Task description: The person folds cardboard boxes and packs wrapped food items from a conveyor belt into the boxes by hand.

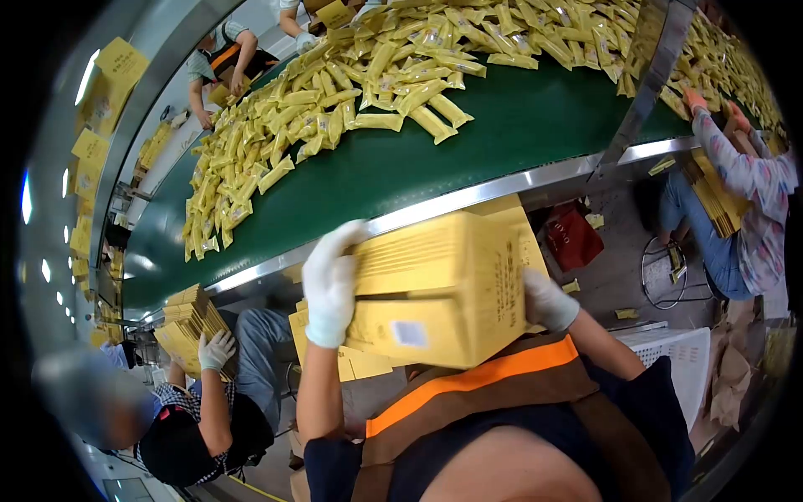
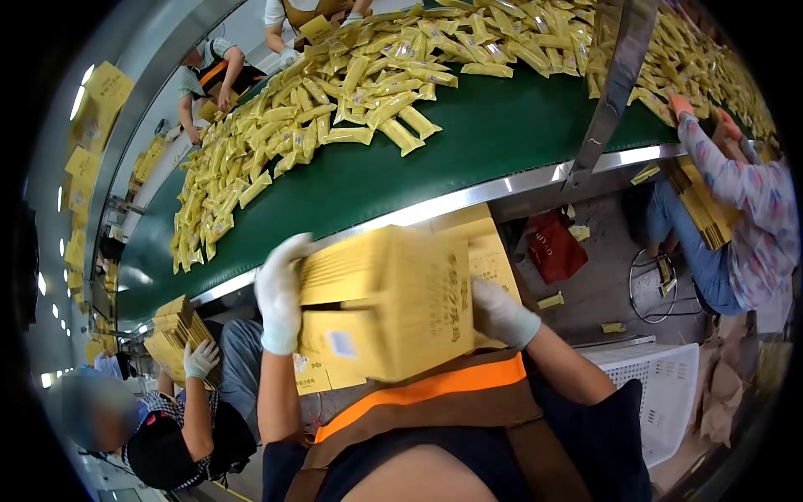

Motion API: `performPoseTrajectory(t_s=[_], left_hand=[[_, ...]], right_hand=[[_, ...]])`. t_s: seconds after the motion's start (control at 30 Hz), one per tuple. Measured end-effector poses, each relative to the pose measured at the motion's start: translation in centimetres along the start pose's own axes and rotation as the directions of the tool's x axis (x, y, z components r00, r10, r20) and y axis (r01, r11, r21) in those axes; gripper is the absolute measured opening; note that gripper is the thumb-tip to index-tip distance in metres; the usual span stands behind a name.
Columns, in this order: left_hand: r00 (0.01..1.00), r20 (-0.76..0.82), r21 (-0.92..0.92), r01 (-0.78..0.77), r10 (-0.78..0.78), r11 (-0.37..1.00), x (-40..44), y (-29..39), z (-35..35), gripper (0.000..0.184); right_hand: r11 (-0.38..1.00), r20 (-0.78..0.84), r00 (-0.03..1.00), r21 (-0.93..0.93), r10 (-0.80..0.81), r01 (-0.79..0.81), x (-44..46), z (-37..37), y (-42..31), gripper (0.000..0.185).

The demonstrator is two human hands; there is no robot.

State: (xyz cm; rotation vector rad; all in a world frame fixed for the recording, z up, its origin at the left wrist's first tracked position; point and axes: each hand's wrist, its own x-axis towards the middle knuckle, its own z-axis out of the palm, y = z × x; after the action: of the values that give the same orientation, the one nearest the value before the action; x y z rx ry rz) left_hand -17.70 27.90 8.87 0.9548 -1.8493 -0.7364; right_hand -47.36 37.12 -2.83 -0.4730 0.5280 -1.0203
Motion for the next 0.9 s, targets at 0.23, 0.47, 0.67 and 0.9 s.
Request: performPoseTrajectory(t_s=[0.23, 0.47, 0.67, 0.9], left_hand=[[0.977, -0.031, 0.436, 0.205, -0.213, 0.876, -14.7, -14.3, 11.2, 0.047], [0.941, -0.291, -0.037, 0.17, -0.173, 0.985, -2.8, -1.4, 1.0, 0.048], [0.803, 0.424, 0.743, -0.043, -0.418, 0.668, 1.6, 1.1, 4.2, 0.063], [0.884, 0.181, 0.57, 0.263, -0.432, 0.778, -2.2, -1.1, 2.2, 0.079]], right_hand=[[0.149, 0.354, 0.893, -0.934, 0.277, 0.324, 1.6, 11.3, -13.0, 0.048], [-0.311, 0.338, 0.682, -0.701, 0.648, 0.642, 6.8, 14.0, -4.8, 0.032], [-0.17, 0.434, 0.844, -0.849, 0.315, 0.5, 6.4, 12.1, -6.6, 0.028], [-0.563, 0.26, 0.922, -0.824, -0.287, 0.057, 4.3, 9.3, -5.7, 0.063]])
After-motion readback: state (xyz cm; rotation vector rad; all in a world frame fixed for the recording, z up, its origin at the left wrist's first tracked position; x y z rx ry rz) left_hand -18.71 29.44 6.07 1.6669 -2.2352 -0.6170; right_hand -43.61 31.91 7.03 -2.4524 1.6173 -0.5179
